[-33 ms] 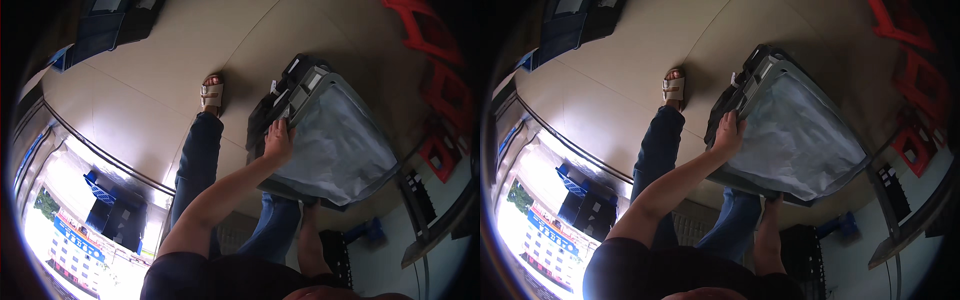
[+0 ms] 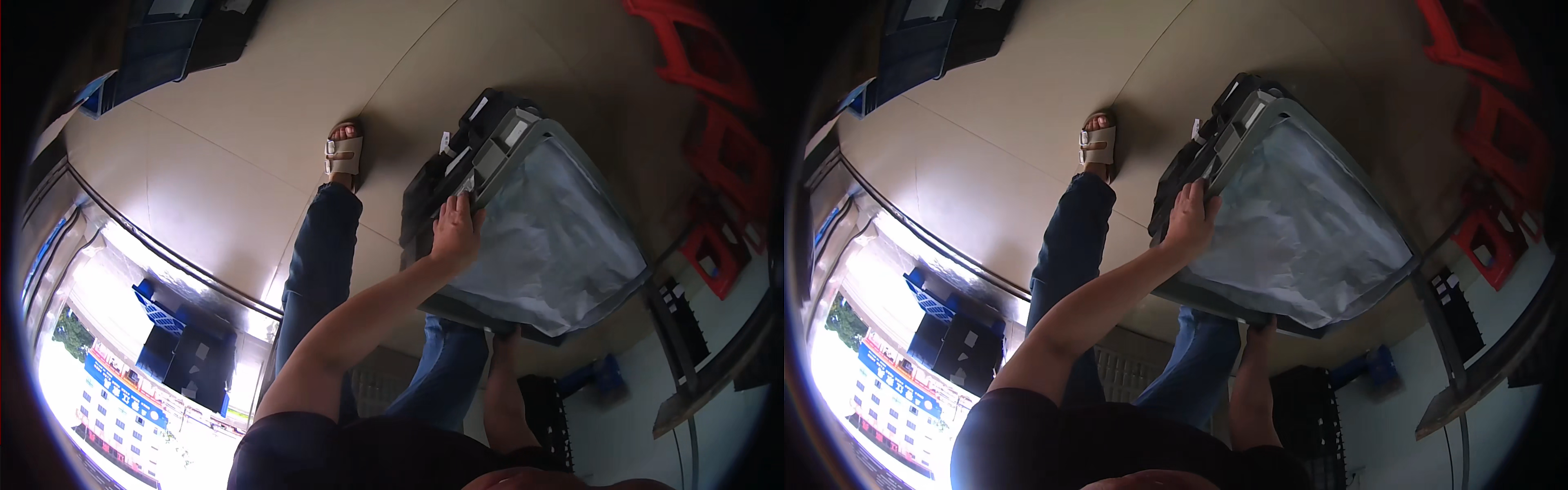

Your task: The person organizes small blue figurines on a table, picking them up one by one and placing them into a tray. They also handle a white sheet of paper, folding it and placing it into a cardboard box. The person repeatedly picks up figurines, inspects them, and places them into a blue tray.

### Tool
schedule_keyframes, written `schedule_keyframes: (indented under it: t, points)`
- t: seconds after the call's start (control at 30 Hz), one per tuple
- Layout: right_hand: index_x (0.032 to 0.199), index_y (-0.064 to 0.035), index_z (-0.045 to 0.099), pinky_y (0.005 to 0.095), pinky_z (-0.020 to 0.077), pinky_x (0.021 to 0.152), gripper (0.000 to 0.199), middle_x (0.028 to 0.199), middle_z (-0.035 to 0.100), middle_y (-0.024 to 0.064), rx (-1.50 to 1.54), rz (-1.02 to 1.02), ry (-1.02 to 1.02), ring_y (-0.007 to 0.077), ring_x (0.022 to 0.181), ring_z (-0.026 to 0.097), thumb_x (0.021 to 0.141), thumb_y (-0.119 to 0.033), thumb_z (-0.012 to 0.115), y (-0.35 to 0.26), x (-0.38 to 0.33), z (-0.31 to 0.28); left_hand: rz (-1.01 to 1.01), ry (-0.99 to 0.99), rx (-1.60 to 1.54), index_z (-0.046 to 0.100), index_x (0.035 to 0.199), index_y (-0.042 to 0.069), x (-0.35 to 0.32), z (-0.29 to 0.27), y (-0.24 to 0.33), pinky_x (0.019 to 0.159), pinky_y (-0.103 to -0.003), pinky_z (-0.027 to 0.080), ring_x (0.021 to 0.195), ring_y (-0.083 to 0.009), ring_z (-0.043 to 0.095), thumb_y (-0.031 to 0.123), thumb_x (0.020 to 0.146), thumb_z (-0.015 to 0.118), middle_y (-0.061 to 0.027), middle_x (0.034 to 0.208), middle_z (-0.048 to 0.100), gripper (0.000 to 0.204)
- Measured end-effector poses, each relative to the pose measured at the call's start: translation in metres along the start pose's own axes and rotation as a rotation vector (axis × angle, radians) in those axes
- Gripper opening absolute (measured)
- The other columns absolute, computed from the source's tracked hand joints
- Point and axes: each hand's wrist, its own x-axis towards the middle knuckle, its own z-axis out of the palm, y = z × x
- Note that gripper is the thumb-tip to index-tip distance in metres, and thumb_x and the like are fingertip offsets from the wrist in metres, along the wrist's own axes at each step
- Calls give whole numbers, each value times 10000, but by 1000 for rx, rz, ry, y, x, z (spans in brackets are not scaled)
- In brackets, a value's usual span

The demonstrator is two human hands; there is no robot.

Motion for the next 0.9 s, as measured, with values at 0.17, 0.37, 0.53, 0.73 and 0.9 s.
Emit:
schedule_keyframes:
  t: [0.17, 0.37, 0.53, 0.73, 0.9]
  points:
    - [1177, -6, 471, 401, 352, 981, 361, 1192, 493, 143, -60, -34, 113, 262, 1116, 461, 889, -220, 427, 4, -4, 9, 80, -30, -27, 384, 1135, -11, 21, -8, 15, 857, -439, 373, 1034, -334, 445, 258, 846, 514, -163, 1079, 454, 416]
    - [1174, 22, 453, 409, 345, 992, 357, 1177, 500, 143, 147, 6, 54, 271, 1123, 450, 867, -161, 457, -6, 4, -9, 163, -9, -62, 411, 1097, -16, 22, -9, 5, 835, -436, 394, 1001, -360, 462, 267, 856, 502, -189, 1045, 477, 383]
    - [1147, 28, 467, 415, 376, 969, 322, 1178, 495, 151, 134, 60, 143, 284, 1113, 458, 864, -122, 432, -20, 19, -26, 203, 187, 41, 474, 991, 18, 21, 3, -1, 694, -454, 455, 820, -369, 567, 379, 825, 540, -177, 923, 560, 403]
    - [1152, 60, 428, 418, 446, 914, 393, 1167, 480, 152, 169, -66, 201, 289, 1068, 497, 782, -23, 532, -30, -15, -16, 194, 226, 137, 505, 925, 22, 29, -2, -4, 694, -455, 454, 823, -372, 572, 432, 823, 524, -183, 899, 584, 423]
    - [1194, 58, 393, 415, 378, 976, 422, 1224, 430, 163, 146, -100, 114, 290, 1134, 434, 814, -72, 524, -33, -22, -16, 154, 247, 162, 502, 933, 23, 25, 9, 4, 714, -459, 449, 850, -377, 565, 443, 825, 515, -180, 928, 582, 434]
